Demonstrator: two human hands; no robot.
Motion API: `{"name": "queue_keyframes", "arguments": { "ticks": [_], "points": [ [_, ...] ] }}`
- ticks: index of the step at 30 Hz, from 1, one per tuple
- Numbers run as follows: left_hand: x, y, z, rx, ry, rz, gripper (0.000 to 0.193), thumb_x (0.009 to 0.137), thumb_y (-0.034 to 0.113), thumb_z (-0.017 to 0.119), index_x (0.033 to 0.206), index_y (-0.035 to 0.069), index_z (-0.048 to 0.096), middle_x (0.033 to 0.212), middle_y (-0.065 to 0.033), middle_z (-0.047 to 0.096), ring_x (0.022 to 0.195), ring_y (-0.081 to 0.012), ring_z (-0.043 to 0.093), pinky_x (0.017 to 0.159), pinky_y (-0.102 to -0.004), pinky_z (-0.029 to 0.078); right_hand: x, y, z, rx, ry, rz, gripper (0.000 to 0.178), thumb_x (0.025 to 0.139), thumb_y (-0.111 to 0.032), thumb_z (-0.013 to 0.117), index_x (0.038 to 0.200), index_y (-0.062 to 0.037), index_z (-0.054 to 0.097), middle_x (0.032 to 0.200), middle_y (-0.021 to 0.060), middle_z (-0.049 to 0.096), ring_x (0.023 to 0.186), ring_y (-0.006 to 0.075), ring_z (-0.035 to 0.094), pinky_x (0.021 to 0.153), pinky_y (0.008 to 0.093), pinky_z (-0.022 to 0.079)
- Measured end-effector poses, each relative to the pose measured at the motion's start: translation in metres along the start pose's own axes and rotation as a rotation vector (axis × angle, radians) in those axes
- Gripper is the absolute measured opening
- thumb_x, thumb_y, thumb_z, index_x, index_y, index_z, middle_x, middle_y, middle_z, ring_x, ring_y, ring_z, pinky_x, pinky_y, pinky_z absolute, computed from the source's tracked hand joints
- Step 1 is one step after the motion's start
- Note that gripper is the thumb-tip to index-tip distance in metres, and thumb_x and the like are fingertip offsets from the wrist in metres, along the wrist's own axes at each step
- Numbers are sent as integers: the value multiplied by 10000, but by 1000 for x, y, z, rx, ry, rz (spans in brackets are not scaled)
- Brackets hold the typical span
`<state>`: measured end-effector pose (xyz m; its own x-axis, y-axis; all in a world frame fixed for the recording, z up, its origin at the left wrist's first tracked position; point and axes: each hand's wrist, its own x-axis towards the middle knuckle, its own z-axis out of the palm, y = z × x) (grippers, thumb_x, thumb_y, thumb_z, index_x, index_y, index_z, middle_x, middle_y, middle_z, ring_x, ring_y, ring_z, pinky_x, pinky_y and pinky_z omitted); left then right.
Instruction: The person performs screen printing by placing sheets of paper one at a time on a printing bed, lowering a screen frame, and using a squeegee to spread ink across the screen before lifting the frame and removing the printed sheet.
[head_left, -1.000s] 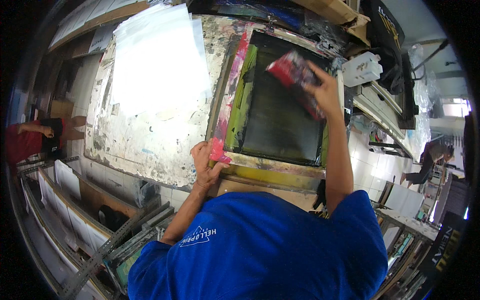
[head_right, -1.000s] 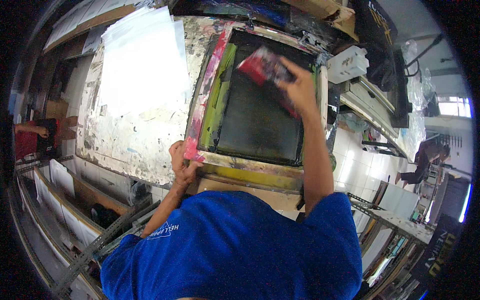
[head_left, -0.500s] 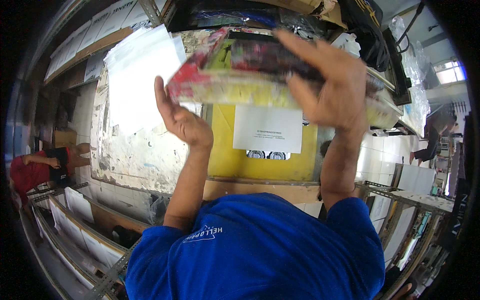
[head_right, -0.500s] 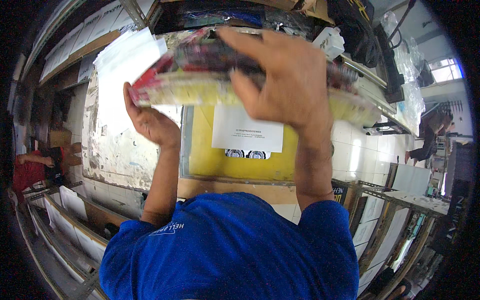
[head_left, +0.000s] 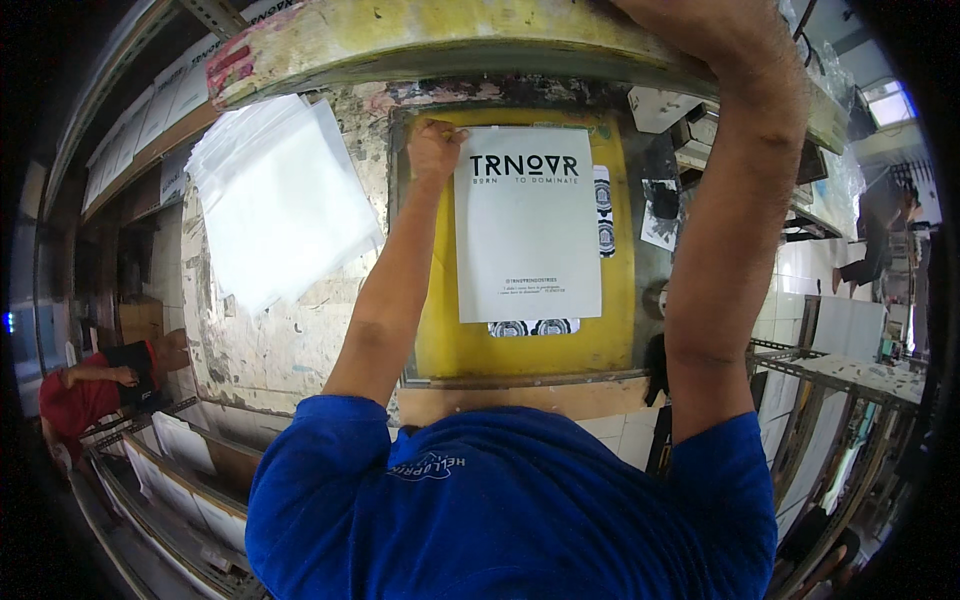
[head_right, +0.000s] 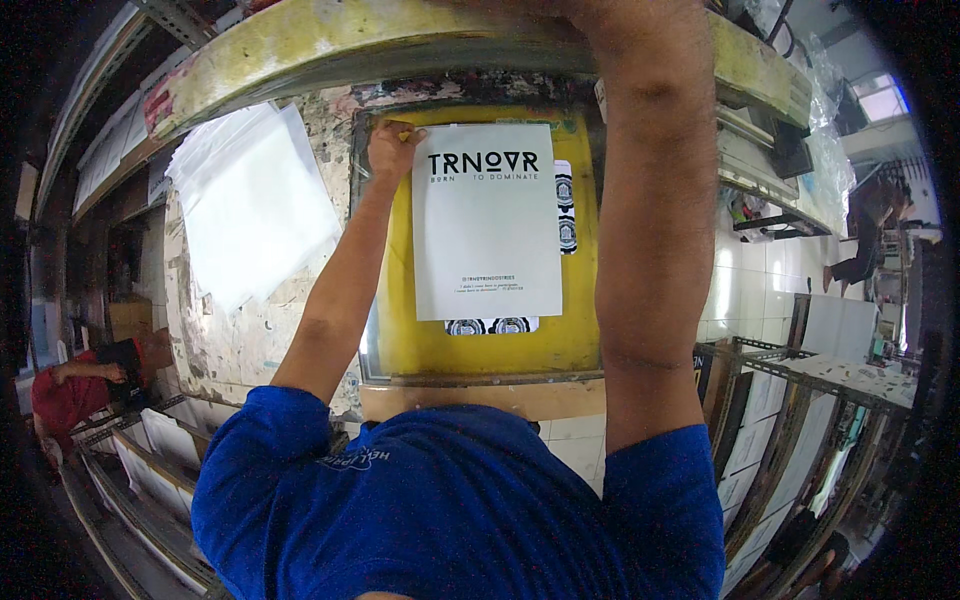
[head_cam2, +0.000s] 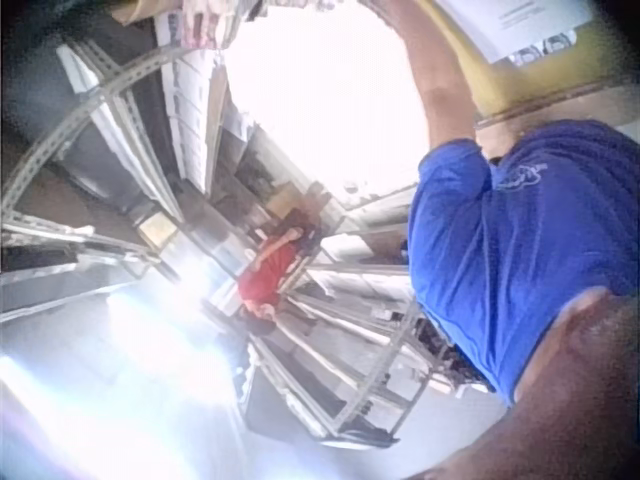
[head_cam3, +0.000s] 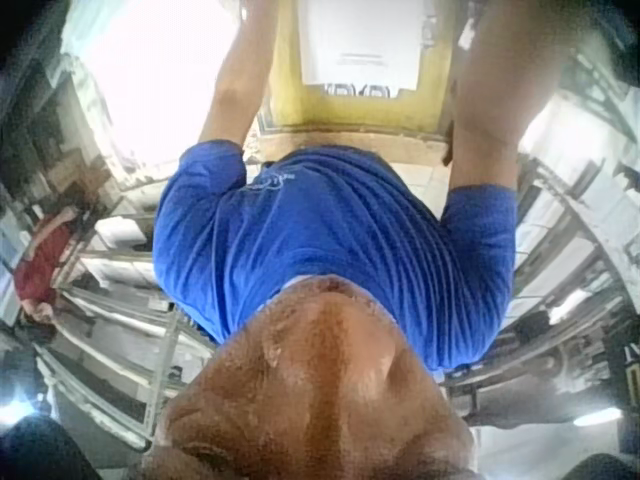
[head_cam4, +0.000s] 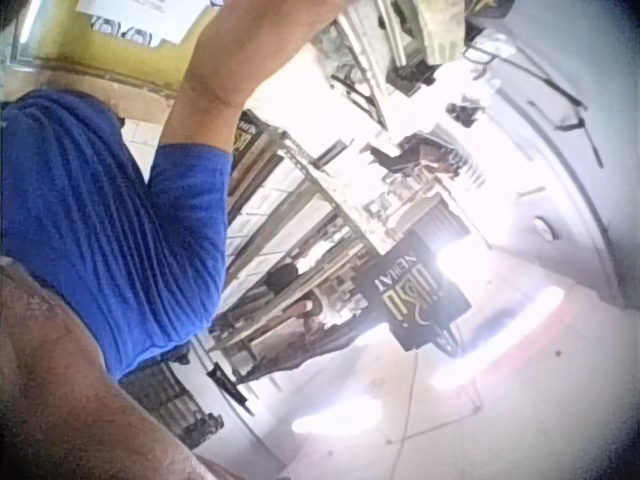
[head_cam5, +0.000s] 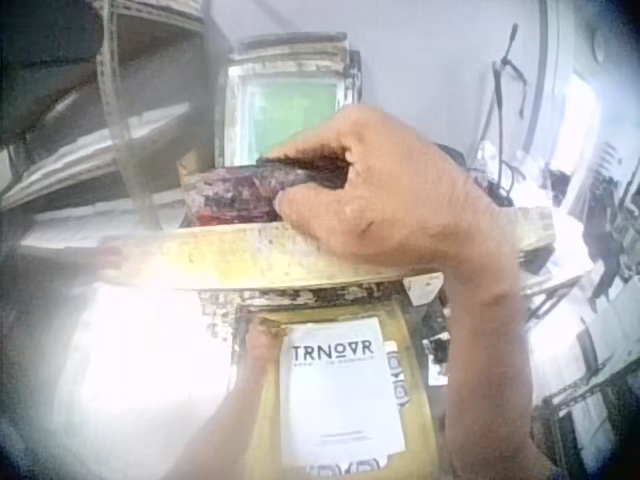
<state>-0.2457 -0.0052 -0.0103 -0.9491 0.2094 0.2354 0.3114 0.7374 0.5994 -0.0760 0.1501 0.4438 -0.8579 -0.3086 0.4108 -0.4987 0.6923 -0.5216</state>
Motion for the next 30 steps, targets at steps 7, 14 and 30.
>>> {"name": "queue_keyframes", "arguments": {
  "ticks": [7,14,30],
  "points": [
    [-12,26,-24,-609,70,-98,98,875,99,777,881,26,712,802,-21,684,729,-91,568,715,-254,466,4,8,7,-53,69,-22,361,862,-225,640,1105,14,761,911,171,768,714,215,663,722,335,542],
    [-47,-13,-120,-858,374,-186,116,897,84,739,911,-22,695,826,-33,682,773,-115,596,730,-279,481,18,32,14,-236,164,20,388,859,-224,675,1158,15,742,961,170,767,792,217,677,799,321,537],
    [-264,-278,-332,-577,1258,-662,165,946,139,725,940,-6,647,877,-53,666,799,-143,600,734,-284,500,-8,85,8,-246,274,268,421,943,-263,712,1311,-65,658,1287,138,643,1106,184,653,1002,313,496]
  ]
}}
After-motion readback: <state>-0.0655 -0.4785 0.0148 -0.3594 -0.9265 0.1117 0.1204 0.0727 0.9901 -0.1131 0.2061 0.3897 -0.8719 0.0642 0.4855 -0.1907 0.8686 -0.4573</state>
